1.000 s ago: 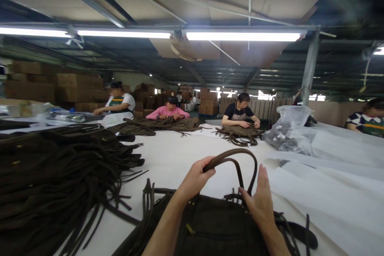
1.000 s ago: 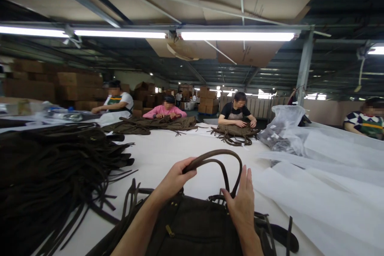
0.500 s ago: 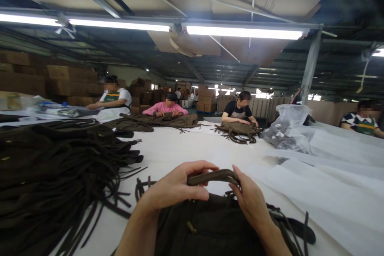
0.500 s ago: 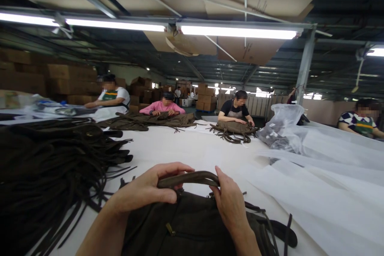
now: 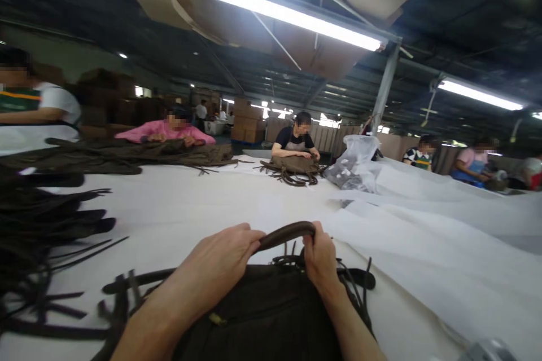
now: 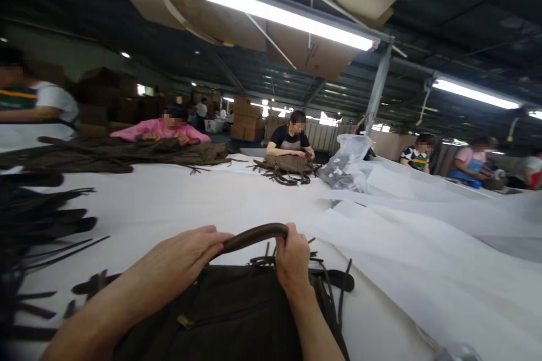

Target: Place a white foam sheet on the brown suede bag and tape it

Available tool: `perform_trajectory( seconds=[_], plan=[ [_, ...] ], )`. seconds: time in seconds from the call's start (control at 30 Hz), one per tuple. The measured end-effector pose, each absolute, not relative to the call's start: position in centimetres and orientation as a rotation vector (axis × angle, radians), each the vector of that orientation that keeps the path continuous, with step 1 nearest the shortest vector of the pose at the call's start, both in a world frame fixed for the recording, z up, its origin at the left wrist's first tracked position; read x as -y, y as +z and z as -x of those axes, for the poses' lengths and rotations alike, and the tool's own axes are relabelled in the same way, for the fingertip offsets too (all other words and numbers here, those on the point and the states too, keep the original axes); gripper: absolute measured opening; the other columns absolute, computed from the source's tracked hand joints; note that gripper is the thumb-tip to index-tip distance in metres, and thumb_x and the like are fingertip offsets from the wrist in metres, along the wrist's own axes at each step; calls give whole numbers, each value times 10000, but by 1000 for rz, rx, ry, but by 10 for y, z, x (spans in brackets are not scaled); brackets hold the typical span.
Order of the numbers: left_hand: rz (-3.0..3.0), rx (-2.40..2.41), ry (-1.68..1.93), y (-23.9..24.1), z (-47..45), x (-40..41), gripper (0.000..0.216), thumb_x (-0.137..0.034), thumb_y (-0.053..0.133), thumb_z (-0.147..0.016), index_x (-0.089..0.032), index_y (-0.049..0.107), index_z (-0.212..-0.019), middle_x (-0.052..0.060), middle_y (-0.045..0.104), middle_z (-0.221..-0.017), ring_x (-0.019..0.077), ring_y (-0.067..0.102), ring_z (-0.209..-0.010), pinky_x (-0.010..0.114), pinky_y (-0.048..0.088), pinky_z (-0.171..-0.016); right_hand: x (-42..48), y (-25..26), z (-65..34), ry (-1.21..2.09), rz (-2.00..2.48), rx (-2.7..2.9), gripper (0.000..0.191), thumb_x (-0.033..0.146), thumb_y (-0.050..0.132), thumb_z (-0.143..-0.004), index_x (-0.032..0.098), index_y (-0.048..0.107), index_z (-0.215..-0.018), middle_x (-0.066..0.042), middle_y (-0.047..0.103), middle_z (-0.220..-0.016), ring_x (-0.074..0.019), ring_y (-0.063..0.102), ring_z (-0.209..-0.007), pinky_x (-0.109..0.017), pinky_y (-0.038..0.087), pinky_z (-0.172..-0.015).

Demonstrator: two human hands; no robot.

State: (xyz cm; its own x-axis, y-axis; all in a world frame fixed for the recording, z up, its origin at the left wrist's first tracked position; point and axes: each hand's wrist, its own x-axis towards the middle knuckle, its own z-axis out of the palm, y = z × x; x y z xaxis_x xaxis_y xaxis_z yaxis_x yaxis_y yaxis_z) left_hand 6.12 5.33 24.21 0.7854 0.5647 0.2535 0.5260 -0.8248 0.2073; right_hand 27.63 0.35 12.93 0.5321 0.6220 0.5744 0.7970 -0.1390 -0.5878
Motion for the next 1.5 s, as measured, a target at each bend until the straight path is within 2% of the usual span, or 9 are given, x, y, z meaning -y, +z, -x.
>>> perform_trajectory(
  seconds=[0.23,0.4,0.6,0.67,0.73,0.9,1.07,1.33,1.5],
  plan=[
    [-3014,-1052,602,229,-102,-42,362,-209,277,-945,-199,512,-1219,87,620,-1039,255,612,-923,365,457,-751,-7,137,-284,-151,1892,1093,320,448,273,-972,225,503,-964,-13,640,-752,-197,599,-718,-282,361,-637],
    [-2997,-899,458,222,-110,-57,321,-270,292,-949,-203,598,-1022,71,633,-943,256,615,-893,358,446,-743,-1,147,-289,-52,1963,1109,334,419,264,-971,208,509,-1054,-50,667,-846,-219,620,-795,-312,401,-673],
    [-2837,-661,547,224,-92,-83,342,-376,317,-927,-227,621,-974,38,648,-950,215,600,-883,318,424,-791,54,181,-333,216,2044,1460,466,394,544,-846,222,498,-1277,-80,585,-1268,-217,517,-1158,-328,360,-979],
    [-2794,-609,577,226,-92,-82,355,-404,316,-924,-233,624,-966,28,648,-945,211,595,-884,307,417,-791,91,190,-365,362,2136,1505,294,373,491,-866,196,652,-1038,-76,660,-1112,-215,560,-1075,-335,374,-963],
    [-2772,-609,588,228,-94,-78,359,-400,310,-923,-229,624,-952,29,644,-934,212,590,-873,306,412,-783,131,190,-399,546,2251,1466,305,348,443,-872,160,683,-854,-85,694,-923,-204,618,-903,-317,450,-821],
    [-2773,-635,577,229,-100,-70,348,-340,298,-927,-204,617,-949,44,626,-921,213,571,-874,312,396,-786,202,152,-452,910,2496,1270,258,279,456,-824,158,675,-760,-29,662,-708,-132,596,-626,-225,445,-573],
    [-2765,-627,573,224,-100,-76,334,-356,316,-932,-219,617,-980,31,630,-939,201,571,-879,297,389,-788,224,137,-473,753,2675,1210,262,267,443,-854,143,630,-718,11,526,-575,-109,489,-518,-218,433,-512],
    [-2772,-605,543,220,-107,-79,362,-371,329,-926,-245,626,-1089,28,635,-983,203,578,-907,312,402,-828,225,150,-433,284,2827,1321,119,183,569,-764,154,683,-781,-145,681,-923,-289,623,-968,-420,440,-876],
    [-2753,-584,587,225,-102,-78,419,-374,324,-916,-215,622,-1163,57,643,-1047,219,577,-970,315,414,-866,248,101,-355,160,2795,1182,115,171,664,-614,169,685,-726,-193,700,-839,-330,678,-851,-440,482,-779]
  ],
)
